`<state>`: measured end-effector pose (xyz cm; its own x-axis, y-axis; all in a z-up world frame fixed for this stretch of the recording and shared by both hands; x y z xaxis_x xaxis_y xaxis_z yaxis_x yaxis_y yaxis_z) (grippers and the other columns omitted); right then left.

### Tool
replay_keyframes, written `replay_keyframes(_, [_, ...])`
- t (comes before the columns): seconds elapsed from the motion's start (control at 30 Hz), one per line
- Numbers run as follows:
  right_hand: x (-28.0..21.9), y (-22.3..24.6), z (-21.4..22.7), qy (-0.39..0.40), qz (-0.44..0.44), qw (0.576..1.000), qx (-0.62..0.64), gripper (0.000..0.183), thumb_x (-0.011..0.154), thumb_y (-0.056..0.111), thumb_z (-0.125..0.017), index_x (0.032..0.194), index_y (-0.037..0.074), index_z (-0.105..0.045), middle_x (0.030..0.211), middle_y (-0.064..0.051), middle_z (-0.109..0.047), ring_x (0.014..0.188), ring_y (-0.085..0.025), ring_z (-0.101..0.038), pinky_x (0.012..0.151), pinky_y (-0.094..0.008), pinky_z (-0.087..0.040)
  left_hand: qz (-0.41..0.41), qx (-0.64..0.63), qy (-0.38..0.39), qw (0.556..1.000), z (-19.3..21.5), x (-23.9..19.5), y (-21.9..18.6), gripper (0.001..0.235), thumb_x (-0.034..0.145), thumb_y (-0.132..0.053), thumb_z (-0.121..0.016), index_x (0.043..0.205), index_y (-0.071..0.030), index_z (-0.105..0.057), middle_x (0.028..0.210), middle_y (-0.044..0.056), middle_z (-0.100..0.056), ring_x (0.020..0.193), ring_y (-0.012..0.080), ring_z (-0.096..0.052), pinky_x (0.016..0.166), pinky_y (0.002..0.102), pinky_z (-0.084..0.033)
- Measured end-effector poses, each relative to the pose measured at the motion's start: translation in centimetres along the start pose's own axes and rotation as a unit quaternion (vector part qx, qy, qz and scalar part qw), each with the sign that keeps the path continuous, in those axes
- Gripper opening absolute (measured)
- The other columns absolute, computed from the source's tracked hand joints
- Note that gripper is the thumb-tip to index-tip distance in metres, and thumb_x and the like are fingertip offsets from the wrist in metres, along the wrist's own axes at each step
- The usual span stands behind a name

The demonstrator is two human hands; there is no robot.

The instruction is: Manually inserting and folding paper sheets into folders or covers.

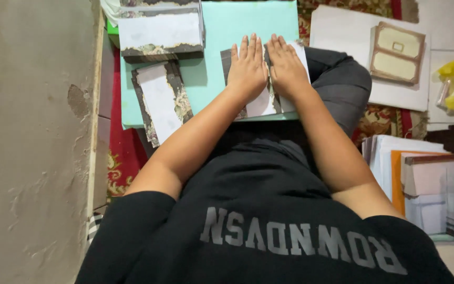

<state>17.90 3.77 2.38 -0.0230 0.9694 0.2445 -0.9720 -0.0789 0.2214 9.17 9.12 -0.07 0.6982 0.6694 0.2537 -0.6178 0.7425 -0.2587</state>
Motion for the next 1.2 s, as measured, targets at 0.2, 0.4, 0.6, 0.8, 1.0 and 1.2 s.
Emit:
replay_keyframes(0.2, [-7.5,4.2,2.4,-0.007,-0.004,1.000,-0.005,0.064,0.094,0.007,-0.047,0.156,-0.007,-0.038,0.165,-0.023,-0.035,0.154,-0.034,-0.031,0.124,-0.044,-0.025,-0.010,-0.004,0.005,1.000,0.4,-0.2,-0.2,0.066,0.102,-0.028,-0.038,0.154,0.012,-0.031,0.164,0.030,-0.024,0.154,0.0442,-0.016,0.124,0.061,-0.010])
replay_keyframes(0.4, [-4.2,2.2,1.3,0.020,-0.019,0.999,0.023,0.060,0.098,0.006,-0.044,0.156,-0.007,-0.037,0.165,-0.023,-0.033,0.154,-0.034,-0.028,0.124,-0.047,-0.024,-0.006,-0.009,0.029,1.000,0.5,-0.1,-0.3,0.068,0.103,-0.029,-0.037,0.156,0.012,-0.027,0.165,0.031,-0.019,0.154,0.0443,-0.010,0.123,0.061,-0.004])
replay_keyframes(0.6, [0.7,-0.1,0.0,0.009,-0.024,1.000,0.006,0.062,0.096,0.008,-0.043,0.157,-0.002,-0.038,0.165,-0.020,-0.034,0.153,-0.032,-0.028,0.123,-0.045,-0.023,-0.012,-0.003,-0.033,0.999,0.3,-0.3,-0.1,0.064,0.100,-0.029,-0.046,0.157,-0.001,-0.037,0.162,0.029,-0.029,0.152,0.0463,-0.021,0.122,0.063,-0.014])
replay_keyframes(0.8, [-6.7,4.5,2.3,-0.013,-0.018,1.000,-0.018,0.062,0.094,0.005,-0.047,0.154,-0.010,-0.038,0.163,-0.025,-0.037,0.153,-0.035,-0.033,0.124,-0.046,-0.026,-0.012,0.016,-0.023,1.000,0.2,-0.1,0.0,0.062,0.102,-0.033,-0.049,0.159,-0.010,-0.037,0.163,0.028,-0.027,0.152,0.0458,-0.019,0.121,0.064,-0.015])
replay_keyframes(1.0, [-8.8,1.9,-0.8,-0.018,-0.011,1.000,-0.019,0.066,0.095,0.012,-0.043,0.160,-0.002,-0.038,0.166,-0.022,-0.033,0.153,-0.037,-0.031,0.123,-0.051,-0.024,-0.155,0.036,-0.015,0.987,-1.8,-3.4,-4.4,0.058,0.097,-0.020,-0.048,0.153,-0.004,-0.046,0.159,0.020,-0.042,0.150,0.0356,-0.034,0.118,0.060,-0.030])
replay_keyframes(1.2, [-10.1,-0.4,-1.9,-0.108,-0.034,0.993,-0.027,0.054,0.108,0.008,-0.044,0.161,-0.004,-0.037,0.164,-0.025,-0.035,0.151,-0.038,-0.034,0.123,-0.048,-0.022,-0.176,0.040,0.096,0.979,0.0,-6.6,-2.4,0.104,0.085,-0.078,-0.063,0.161,-0.014,-0.033,0.165,0.012,-0.034,0.153,0.0359,-0.030,0.116,0.068,-0.031])
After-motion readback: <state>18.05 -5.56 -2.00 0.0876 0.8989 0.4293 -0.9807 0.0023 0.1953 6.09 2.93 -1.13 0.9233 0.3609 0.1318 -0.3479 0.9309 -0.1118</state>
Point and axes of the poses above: each hand's wrist, its own x-axis towards the middle knuckle, its own z-axis out of the back of the hand, y = z × x, the point moved 7 cm from there along x, towards the middle knuckle
